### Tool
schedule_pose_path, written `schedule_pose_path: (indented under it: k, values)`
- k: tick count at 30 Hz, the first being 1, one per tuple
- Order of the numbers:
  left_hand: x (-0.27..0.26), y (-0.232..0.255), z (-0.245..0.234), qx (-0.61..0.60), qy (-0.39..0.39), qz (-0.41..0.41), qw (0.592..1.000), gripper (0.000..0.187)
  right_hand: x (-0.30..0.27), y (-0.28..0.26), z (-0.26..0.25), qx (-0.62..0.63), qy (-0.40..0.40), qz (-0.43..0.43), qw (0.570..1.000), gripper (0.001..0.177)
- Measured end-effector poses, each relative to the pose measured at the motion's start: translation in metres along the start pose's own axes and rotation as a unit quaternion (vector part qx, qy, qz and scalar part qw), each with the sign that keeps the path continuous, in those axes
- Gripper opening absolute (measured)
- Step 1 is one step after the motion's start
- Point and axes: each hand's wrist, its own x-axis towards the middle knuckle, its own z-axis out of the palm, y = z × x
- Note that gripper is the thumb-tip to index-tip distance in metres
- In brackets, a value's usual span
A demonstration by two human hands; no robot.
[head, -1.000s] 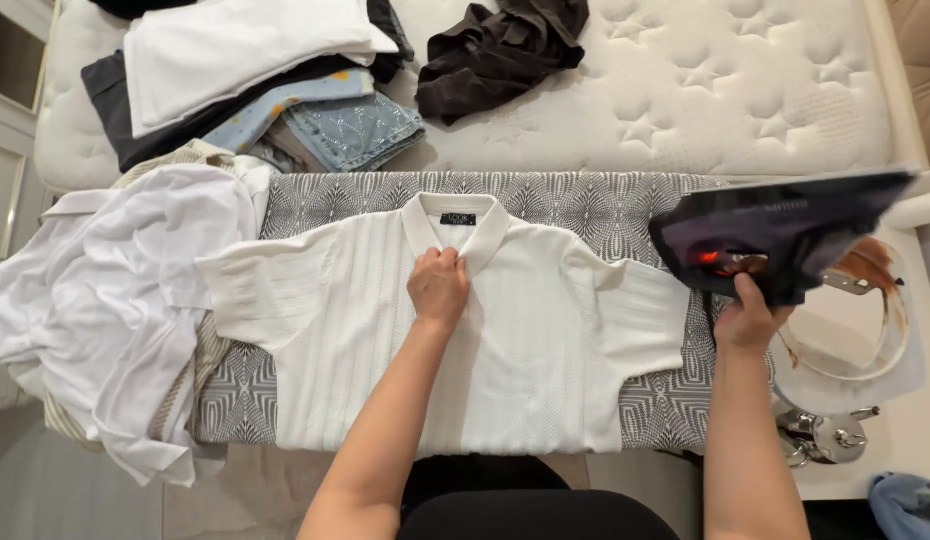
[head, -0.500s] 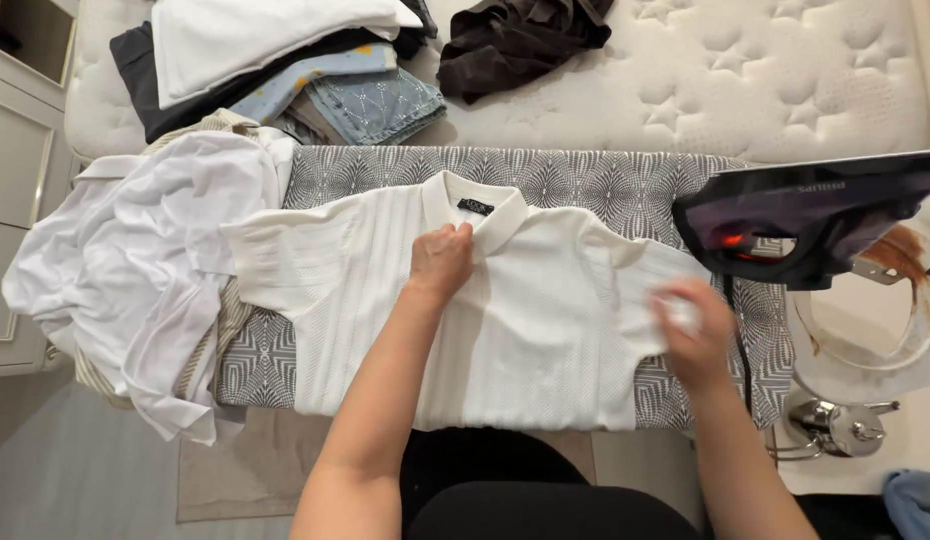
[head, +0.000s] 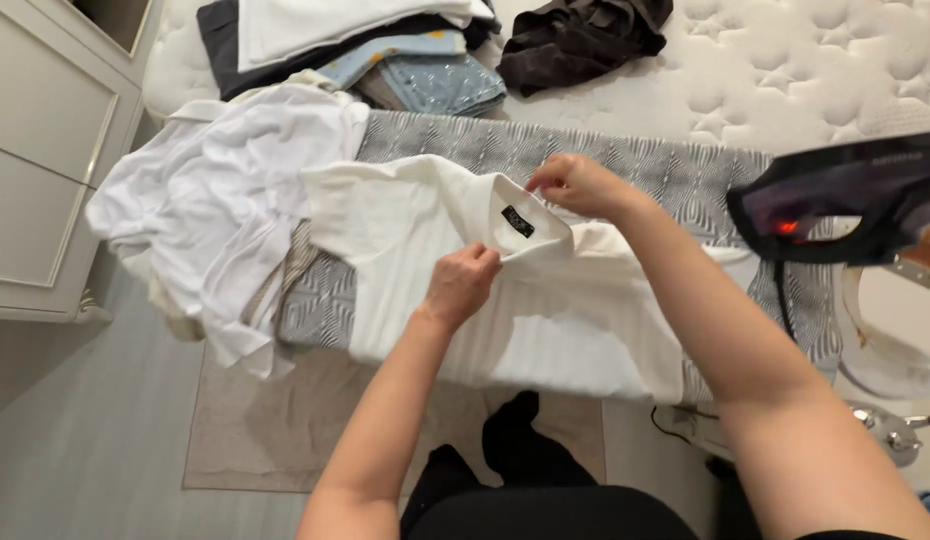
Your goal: Ironing white shirts and polos on an ironing board in a bedroom.
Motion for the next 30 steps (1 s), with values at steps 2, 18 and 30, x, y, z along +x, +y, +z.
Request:
schedule_pose_path:
  k: [2,18,30]
  values:
    - [-0.02,0.0,-0.007,-0.009,0.013,0.016,1.0,0.011,-0.007,-0.021,0.011,-0.04,0.04,-0.015,0.998,0.018]
    - [-0.157,0.08,-0.211,0.099,0.158,0.082,0.979,0.009,-0.186,-0.382,0.018,-0.354,0.006,-0.122,0.927,0.017]
    - [-0.203,0.104,-0.31,-0.11,0.073,0.167,0.977,0.015,-0.288,-0.454,-0.03,-0.462,0.067,-0.114,0.877,0.021]
